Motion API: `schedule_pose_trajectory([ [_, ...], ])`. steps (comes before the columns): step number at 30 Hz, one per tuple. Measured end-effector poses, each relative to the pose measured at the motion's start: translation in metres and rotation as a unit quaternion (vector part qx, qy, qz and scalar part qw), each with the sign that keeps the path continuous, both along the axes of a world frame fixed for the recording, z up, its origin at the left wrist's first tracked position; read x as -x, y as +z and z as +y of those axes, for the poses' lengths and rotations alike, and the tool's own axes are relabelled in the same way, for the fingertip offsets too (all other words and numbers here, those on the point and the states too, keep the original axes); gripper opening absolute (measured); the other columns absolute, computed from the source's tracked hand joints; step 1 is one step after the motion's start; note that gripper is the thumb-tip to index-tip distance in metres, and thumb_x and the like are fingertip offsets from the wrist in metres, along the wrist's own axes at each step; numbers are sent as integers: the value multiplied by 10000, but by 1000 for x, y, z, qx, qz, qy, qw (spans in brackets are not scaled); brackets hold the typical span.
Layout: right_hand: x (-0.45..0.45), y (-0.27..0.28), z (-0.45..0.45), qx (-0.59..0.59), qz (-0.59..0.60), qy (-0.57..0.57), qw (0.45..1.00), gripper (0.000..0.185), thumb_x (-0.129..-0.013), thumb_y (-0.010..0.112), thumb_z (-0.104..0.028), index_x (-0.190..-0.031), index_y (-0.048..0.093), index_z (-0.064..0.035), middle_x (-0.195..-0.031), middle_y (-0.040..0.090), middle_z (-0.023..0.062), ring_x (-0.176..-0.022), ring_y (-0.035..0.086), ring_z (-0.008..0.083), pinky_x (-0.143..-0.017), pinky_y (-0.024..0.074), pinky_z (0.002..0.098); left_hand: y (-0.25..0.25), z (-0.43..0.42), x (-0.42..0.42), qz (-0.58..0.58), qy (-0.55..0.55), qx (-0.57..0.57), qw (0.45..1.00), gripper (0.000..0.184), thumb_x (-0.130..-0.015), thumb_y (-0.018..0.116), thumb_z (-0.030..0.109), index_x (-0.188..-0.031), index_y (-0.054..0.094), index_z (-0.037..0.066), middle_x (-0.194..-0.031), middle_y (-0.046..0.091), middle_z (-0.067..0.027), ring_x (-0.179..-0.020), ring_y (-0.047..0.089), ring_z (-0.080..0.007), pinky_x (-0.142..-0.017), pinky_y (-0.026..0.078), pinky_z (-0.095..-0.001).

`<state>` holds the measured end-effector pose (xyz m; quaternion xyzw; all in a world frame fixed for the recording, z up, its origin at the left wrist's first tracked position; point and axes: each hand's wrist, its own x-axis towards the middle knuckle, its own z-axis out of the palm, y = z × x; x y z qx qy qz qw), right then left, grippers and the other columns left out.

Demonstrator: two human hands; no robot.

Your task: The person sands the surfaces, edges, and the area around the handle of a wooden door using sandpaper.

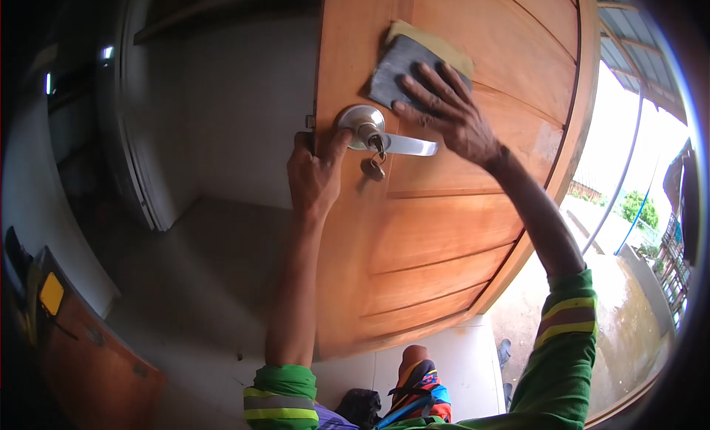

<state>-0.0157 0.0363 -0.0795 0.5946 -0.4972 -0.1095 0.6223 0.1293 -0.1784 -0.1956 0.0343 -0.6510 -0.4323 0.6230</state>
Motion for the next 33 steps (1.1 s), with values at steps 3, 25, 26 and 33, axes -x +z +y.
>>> schedule_pose_trajectory([
  [3, -5, -21, -1, 28, -60, 49, 997, 609, -944, 552, -136, -1524, 512, -320, -1659, 375, 4, -1547, 303, 304, -1274, 220, 580, -5, 7, -1, -12, -20, -18, 1000, 557, -920, 767, 453, -1026, 618, -74, -960, 720, -266, -898, 713, -418, -786, 542, -469],
  [25, -56, -111, -75, 287, -277, 152, 904, 623, -878, 686, -128, -1487, 553, -121, -1583, 485, 94, -1503, 356, 423, -1228, 143, 665, -8, 3, -4, -11, -13, -14, 1000, 596, -938, 738, 510, -1100, 616, -51, -1014, 727, -227, -945, 716, -340, -825, 545, -433],
  [26, -63, -95, -80, 319, -239, 170, 901, 559, -903, 700, -209, -1450, 597, -159, -1565, 509, 71, -1498, 369, 409, -1226, 150, 665, -9, 3, -3, 9, -11, -2, 1000, 597, -936, 739, 511, -1105, 618, -49, -1018, 727, -230, -950, 717, -347, -825, 545, -435],
  [33, -24, -71, -52, 243, -126, 151, 950, 540, -857, 755, -377, -1384, 656, -311, -1575, 505, 7, -1511, 356, 389, -1228, 167, 666, -9, 9, -9, 15, 2, 7, 1000, 590, -928, 753, 497, -1118, 624, -47, -1027, 732, -234, -961, 720, -367, -825, 544, -436],
])
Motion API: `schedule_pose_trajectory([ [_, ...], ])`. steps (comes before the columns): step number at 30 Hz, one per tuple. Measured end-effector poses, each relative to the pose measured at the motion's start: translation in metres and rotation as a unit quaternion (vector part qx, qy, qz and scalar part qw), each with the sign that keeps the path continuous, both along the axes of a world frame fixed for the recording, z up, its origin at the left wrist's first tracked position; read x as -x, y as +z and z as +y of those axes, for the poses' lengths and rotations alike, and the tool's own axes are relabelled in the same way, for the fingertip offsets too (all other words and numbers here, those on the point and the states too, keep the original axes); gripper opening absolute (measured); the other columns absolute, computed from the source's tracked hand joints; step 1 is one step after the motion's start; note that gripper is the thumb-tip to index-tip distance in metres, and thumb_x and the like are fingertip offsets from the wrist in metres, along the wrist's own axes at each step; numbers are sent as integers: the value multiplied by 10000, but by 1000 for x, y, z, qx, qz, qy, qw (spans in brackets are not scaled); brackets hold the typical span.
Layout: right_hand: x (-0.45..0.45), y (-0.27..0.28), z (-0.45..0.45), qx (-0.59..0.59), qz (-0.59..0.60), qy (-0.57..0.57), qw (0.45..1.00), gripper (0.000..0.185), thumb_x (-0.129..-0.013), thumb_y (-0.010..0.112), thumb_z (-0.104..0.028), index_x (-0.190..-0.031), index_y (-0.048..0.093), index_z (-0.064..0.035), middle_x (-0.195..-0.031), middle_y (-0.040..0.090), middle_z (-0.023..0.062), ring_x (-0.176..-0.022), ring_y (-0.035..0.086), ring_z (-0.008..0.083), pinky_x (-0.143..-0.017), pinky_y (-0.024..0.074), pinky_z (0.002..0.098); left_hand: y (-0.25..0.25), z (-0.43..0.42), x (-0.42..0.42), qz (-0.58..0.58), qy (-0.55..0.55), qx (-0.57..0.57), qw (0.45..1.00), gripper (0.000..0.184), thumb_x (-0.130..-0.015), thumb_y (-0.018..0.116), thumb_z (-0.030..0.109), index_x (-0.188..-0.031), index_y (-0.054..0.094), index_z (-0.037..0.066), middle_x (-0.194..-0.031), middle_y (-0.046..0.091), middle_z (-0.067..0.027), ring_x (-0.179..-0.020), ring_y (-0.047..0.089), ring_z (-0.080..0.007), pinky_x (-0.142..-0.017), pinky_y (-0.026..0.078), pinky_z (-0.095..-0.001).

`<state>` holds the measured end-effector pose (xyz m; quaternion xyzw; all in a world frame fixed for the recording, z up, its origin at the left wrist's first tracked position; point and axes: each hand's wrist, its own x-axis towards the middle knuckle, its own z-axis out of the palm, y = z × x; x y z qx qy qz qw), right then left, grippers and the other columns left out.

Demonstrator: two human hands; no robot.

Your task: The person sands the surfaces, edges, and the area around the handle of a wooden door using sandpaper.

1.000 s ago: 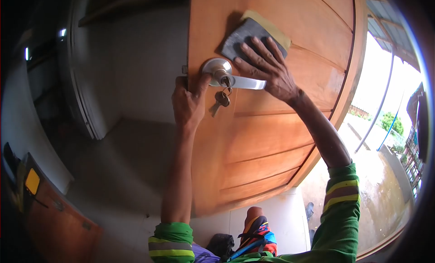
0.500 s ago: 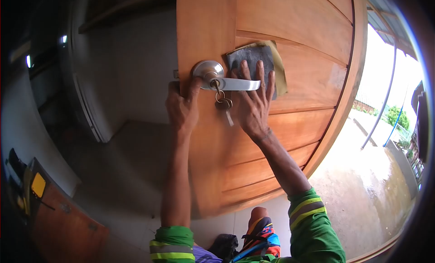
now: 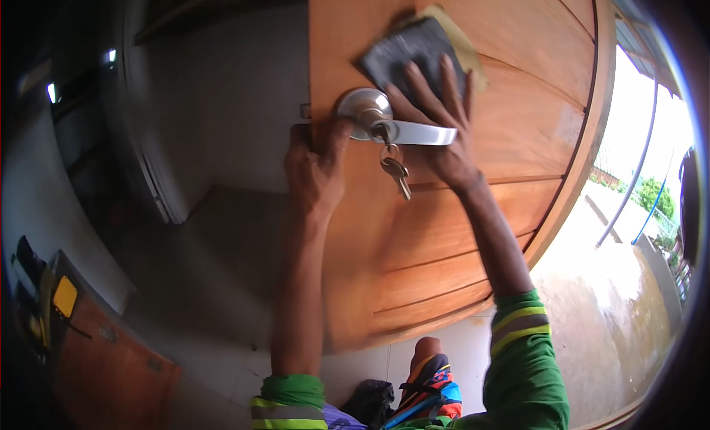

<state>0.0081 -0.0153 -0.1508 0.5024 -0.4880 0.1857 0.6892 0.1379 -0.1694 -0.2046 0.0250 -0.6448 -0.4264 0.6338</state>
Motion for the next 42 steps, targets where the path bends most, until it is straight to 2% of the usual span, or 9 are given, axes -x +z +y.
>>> schedule_pose_trajectory([
  [8, -22, 73, 6, -205, 102, -1, 973, 606, -814, 758, -407, -1404, 636, -339, -1616, 450, 11, -1515, 357, 363, -1239, 222, 626, -1, 3, -4, -32, -7, -5, 999, 541, -929, 772, 426, -1094, 616, -65, -986, 724, -238, -912, 720, -369, -798, 542, -449],
  [15, -13, 17, 15, -65, 10, -58, 996, 614, -863, 756, -352, -1447, 596, -245, -1563, 506, 70, -1501, 372, 379, -1228, 218, 627, -1, 3, 1, 7, -23, -10, 1000, 537, -929, 768, 431, -1104, 616, -54, -1001, 720, -245, -921, 710, -397, -803, 541, -457],
  [18, -38, -16, -13, 25, -96, 21, 995, 588, -902, 725, -263, -1461, 579, -156, -1548, 518, 89, -1491, 378, 404, -1219, 213, 639, -2, 0, -1, -5, -30, -11, 999, 543, -933, 761, 437, -1115, 611, -52, -1017, 718, -248, -940, 706, -401, -810, 537, -462],
  [21, -43, -112, -27, 52, -192, -1, 980, 483, -956, 600, -102, -1438, 578, -73, -1543, 503, 151, -1462, 383, 470, -1191, 214, 685, 0, 0, 1, -4, -25, -8, 1000, 548, -937, 757, 438, -1116, 609, -58, -1024, 717, -248, -941, 705, -395, -808, 533, -467],
  [24, -71, -111, -38, 57, -274, -71, 957, 486, -968, 558, -114, -1450, 559, -58, -1578, 459, 155, -1489, 351, 448, -1200, 189, 686, 2, -3, 2, -12, 14, 7, 1000, 546, -942, 751, 430, -1120, 607, -65, -1024, 712, -257, -934, 697, -406, -806, 528, -471],
  [28, -69, -67, -44, 120, -255, -7, 959, 527, -963, 554, -139, -1484, 522, -63, -1613, 421, 138, -1532, 301, 392, -1231, 158, 647, -1, -5, 4, -8, -6, 6, 1000, 534, -952, 740, 424, -1118, 609, -67, -1027, 698, -273, -927, 680, -441, -813, 521, -475],
  [32, -68, -153, -42, 52, -253, -90, 962, 579, -947, 595, -169, -1506, 497, -53, -1619, 418, 131, -1535, 296, 394, -1237, 152, 640, 2, -5, 5, 4, 8, 13, 1000, 513, -963, 727, 417, -1110, 613, -61, -1021, 692, -273, -918, 673, -448, -806, 517, -474],
  [37, -68, -49, -31, 94, -222, 13, 971, 579, -935, 608, -125, -1504, 518, -69, -1608, 438, 134, -1547, 282, 383, -1249, 131, 610, -6, -6, 4, -24, 33, 28, 999, 500, -1025, 627, 436, -1105, 603, -57, -1025, 681, -277, -934, 665, -436, -801, 505, -482],
  [42, -65, -123, -27, 30, -246, -61, 967, 541, -945, 576, -100, -1484, 533, -64, -1607, 432, 157, -1544, 268, 404, -1244, 126, 631, -8, -9, 9, 13, 16, 7, 1000, 579, -1070, 482, 510, -1097, 589, -58, -1071, 659, -296, -967, 645, -450, -826, 488, -498],
])
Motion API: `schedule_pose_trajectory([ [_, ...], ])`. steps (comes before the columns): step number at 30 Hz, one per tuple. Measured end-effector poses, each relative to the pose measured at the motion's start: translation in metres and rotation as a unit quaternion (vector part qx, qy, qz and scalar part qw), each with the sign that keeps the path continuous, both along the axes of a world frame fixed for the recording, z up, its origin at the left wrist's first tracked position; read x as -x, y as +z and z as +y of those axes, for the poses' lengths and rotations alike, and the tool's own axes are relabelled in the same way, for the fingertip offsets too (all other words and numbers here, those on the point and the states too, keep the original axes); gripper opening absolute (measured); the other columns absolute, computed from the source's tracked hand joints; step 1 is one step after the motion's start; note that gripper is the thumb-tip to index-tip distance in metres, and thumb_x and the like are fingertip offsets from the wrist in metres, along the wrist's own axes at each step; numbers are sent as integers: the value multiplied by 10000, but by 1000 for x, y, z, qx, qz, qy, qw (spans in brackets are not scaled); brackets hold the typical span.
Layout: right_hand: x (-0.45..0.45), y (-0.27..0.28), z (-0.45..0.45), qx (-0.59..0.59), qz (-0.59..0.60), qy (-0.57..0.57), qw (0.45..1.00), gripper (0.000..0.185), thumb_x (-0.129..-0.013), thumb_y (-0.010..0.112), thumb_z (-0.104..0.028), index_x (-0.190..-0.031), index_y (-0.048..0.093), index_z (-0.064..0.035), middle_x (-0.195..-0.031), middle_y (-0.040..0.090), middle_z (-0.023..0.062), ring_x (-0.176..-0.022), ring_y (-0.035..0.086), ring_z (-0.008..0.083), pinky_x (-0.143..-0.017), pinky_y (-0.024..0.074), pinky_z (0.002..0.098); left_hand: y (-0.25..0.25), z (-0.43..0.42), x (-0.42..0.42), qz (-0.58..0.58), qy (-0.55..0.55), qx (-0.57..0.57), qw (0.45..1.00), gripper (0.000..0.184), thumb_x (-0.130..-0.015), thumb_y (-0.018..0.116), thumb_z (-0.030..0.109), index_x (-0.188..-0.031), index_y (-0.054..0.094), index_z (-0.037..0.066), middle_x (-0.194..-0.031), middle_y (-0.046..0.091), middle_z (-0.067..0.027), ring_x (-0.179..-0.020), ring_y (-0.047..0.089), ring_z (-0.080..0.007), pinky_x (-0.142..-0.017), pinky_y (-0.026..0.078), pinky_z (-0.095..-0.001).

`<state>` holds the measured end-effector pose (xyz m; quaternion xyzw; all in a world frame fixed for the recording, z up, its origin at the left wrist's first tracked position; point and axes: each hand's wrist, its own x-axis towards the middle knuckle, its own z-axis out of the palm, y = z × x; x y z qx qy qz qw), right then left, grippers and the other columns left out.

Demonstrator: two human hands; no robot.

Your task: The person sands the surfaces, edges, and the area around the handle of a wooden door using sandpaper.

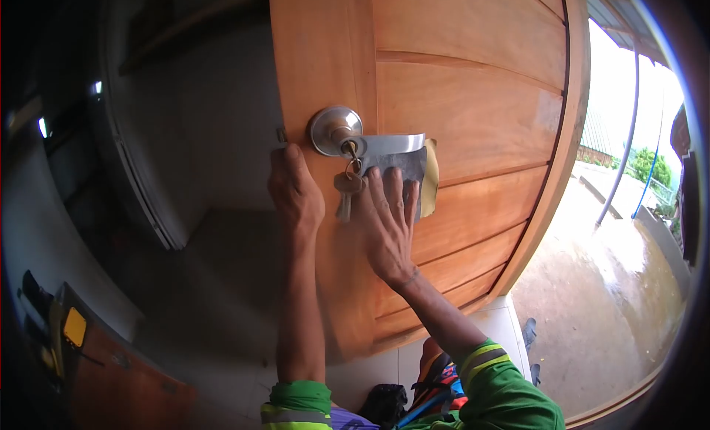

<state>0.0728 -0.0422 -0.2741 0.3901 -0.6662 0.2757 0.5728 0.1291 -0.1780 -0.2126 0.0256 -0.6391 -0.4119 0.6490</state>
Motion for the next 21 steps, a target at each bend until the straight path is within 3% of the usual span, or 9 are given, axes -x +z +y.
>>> schedule_pose_trajectory([
  [4, -3, 42, 3, 29, 20, 59, 998, 550, -941, 557, -63, -1489, 514, -51, -1599, 439, 151, -1523, 299, 428, -1233, 140, 661, -4, -5, -2, -9, 3, 25, 1000, 588, -1076, 465, 513, -1136, 587, -60, -1079, 654, -295, -986, 631, -459, -863, 478, -503],
  [6, 5, 25, 1, 22, -3, 64, 998, 501, -947, 531, -65, -1447, 556, -54, -1615, 421, 156, -1546, 254, 427, -1242, 119, 645, -1, 0, -7, -30, -4, 18, 999, 589, -1074, 472, 509, -1186, 581, -59, -1108, 651, -297, -1015, 623, -458, -893, 478, -491],
  [7, -12, 0, 9, -14, -45, 53, 997, 604, -898, 546, 22, -1498, 505, -40, -1606, 430, 150, -1524, 310, 406, -1233, 147, 662, 4, 3, -9, -36, -7, 21, 999, 591, -1072, 475, 507, -1211, 578, -58, -1122, 649, -298, -1030, 620, -458, -907, 478, -486],
  [9, -25, -50, 27, -92, -86, 91, 988, 619, -878, 516, 71, -1489, 517, -28, -1613, 420, 155, -1522, 326, 394, -1237, 168, 641, 0, 5, -8, -53, -44, 3, 998, 599, -1069, 482, 506, -1253, 567, -57, -1161, 645, -301, -1083, 621, -451, -937, 471, -478],
  [11, -41, -53, 55, -123, -150, 171, 966, 648, -852, 481, 117, -1486, 516, -9, -1610, 417, 180, -1515, 341, 402, -1244, 221, 588, -3, -1, -13, -97, -55, 2, 994, 597, -1065, 492, 492, -1312, 551, -47, -1230, 630, -296, -1159, 610, -438, -975, 467, -470],
  [13, -66, -31, 82, -76, -199, 254, 943, 649, -839, 439, 135, -1471, 524, 16, -1565, 475, 200, -1489, 400, 381, -1236, 281, 508, -28, 0, -30, -174, -47, 2, 984, 592, -1061, 503, 464, -1387, 532, -30, -1328, 606, -281, -1258, 584, -419, -1022, 464, -462],
  [17, -102, -7, 108, -6, -308, 408, 859, 633, -856, 418, 114, -1477, 513, 37, -1545, 498, 221, -1486, 418, 359, -1224, 329, 426, -91, 47, -115, -166, -15, 27, 986, 812, -1065, 403, 523, -1600, 198, -53, -1645, 266, -264, -1532, 290, -350, -1218, 288, -477],
  [20, -106, -21, 90, -134, -232, 456, 849, 643, -845, 511, 66, -1487, 504, 22, -1551, 475, 237, -1494, 396, 369, -1231, 320, 460, -139, 80, -145, -165, -138, 8, 977, 723, -1061, 456, 442, -1585, 269, -21, -1607, 332, -217, -1495, 336, -313, -1190, 320, -459],
  [21, -111, -25, 81, -173, -217, 471, 838, 666, -837, 547, 51, -1499, 490, 15, -1565, 453, 237, -1502, 379, 370, -1237, 308, 474, -173, 76, -135, -185, -146, -45, 971, 641, -1064, 487, 366, -1568, 331, 1, -1558, 414, -190, -1447, 409, -300, -1157, 369, -433],
])
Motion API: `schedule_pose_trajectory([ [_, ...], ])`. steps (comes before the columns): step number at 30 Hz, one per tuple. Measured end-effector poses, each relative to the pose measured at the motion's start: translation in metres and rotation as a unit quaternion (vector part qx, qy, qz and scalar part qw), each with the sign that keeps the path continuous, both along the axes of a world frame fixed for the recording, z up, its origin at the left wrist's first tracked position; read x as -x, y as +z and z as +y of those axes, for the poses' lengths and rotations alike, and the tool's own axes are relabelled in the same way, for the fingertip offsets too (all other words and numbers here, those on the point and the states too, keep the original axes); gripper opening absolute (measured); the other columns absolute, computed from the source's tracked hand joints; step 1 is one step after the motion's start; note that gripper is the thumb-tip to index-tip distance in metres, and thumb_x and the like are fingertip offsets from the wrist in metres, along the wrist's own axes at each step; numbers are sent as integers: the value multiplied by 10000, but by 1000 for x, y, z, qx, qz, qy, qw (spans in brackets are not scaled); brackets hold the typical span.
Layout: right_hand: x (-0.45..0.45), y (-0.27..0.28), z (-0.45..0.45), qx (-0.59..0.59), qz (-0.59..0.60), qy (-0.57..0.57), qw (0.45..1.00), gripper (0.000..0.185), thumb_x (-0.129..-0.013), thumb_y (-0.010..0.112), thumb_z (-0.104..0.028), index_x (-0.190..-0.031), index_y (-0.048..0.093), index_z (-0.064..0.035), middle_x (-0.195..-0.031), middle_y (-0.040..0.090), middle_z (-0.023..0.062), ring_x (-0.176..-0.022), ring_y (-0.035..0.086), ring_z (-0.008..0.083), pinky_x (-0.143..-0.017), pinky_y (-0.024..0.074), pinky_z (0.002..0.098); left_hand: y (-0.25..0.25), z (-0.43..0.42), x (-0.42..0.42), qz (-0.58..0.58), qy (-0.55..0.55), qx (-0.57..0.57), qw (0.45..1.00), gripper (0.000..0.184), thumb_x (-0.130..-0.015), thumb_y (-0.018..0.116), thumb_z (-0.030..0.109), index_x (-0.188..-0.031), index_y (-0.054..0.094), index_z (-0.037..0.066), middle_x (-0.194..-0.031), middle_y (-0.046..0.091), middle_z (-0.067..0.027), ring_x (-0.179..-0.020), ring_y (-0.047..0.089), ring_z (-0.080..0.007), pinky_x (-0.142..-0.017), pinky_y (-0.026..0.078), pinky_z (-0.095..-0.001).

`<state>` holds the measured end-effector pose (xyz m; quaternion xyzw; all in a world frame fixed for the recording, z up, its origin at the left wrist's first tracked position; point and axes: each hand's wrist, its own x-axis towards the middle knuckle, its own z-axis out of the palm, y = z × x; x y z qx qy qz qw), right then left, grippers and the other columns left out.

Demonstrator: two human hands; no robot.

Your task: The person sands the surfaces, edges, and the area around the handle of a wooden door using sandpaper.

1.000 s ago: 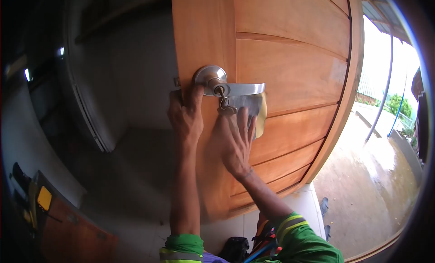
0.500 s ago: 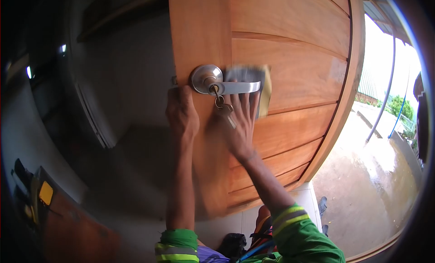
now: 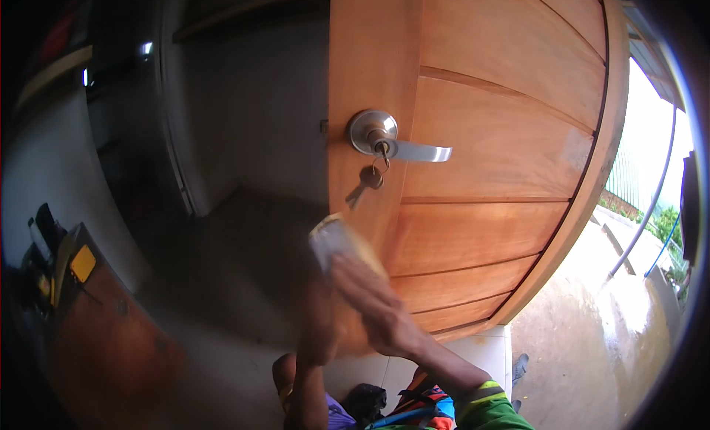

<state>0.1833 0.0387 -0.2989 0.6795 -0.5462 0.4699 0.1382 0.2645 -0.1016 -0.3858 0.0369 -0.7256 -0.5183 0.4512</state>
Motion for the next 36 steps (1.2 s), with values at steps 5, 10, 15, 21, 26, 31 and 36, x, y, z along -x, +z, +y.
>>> schedule_pose_trajectory([
  [5, 7, 35, -6, -104, 167, 68, 978, 657, -813, 645, 0, -1459, 527, 21, -1602, 406, 225, -1508, 373, 357, -1251, 284, 521, 66, 10, -16, 116, 42, -267, 956, 636, -1073, 511, 292, -1584, 305, -26, -1600, 359, -218, -1493, 350, -300, -1219, 275, -404],
  [10, 55, 135, 10, 250, 190, -236, 920, 190, -897, 575, -46, -1050, 680, -6, -1020, 683, 166, -912, 629, 365, -811, 477, 438, 180, -31, 7, 117, 418, 338, 835, 652, -987, 522, 6, -1601, 304, 22, -1622, 323, -244, -1487, 343, -424, -1220, 293, -534],
  [15, 64, 146, -29, 156, 129, -234, 951, 217, -969, 584, -125, -1156, 662, -48, -960, 666, 166, -882, 623, 357, -814, 479, 443, 179, -56, 71, 14, 390, 477, 788, 602, -1010, 548, 99, -1585, 369, 76, -1664, 262, -236, -1546, 237, -420, -1254, 211, -570],
  [21, 77, 128, -42, 154, 47, -202, 966, 238, -1024, 564, -212, -1191, 678, -86, -884, 676, 144, -797, 653, 359, -723, 508, 451, 151, -50, 84, -20, 433, 488, 758, 590, -981, 560, 65, -1546, 405, -8, -1650, 265, -274, -1542, 245, -432, -1261, 190, -575],
  [26, 79, 135, -44, 164, 52, -211, 962, 218, -1025, 587, -210, -1161, 697, -80, -799, 675, 128, -702, 664, 340, -636, 511, 433, 216, -68, 94, 62, 436, 508, 740, 646, -949, 516, 13, -1560, 318, -59, -1627, 309, -284, -1532, 293, -402, -1248, 269, -528],
  [31, 75, 136, -40, 169, 56, -231, 956, 193, -1009, 616, -198, -1136, 713, -90, -802, 687, 130, -683, 666, 335, -606, 509, 421, 153, -47, 95, -1, 440, 443, 781, 665, -991, 515, 44, -1590, 246, -53, -1641, 262, -298, -1531, 269, -438, -1234, 280, -539],
  [36, 68, 139, -34, 145, 34, -232, 961, 172, -990, 650, -202, -1107, 725, -102, -833, 711, 137, -696, 678, 332, -607, 517, 414, 204, -36, 93, 117, 387, 396, 825, 717, -951, 487, -24, -1601, 186, -64, -1634, 262, -310, -1441, 384, -468, -1179, 345, -535],
])
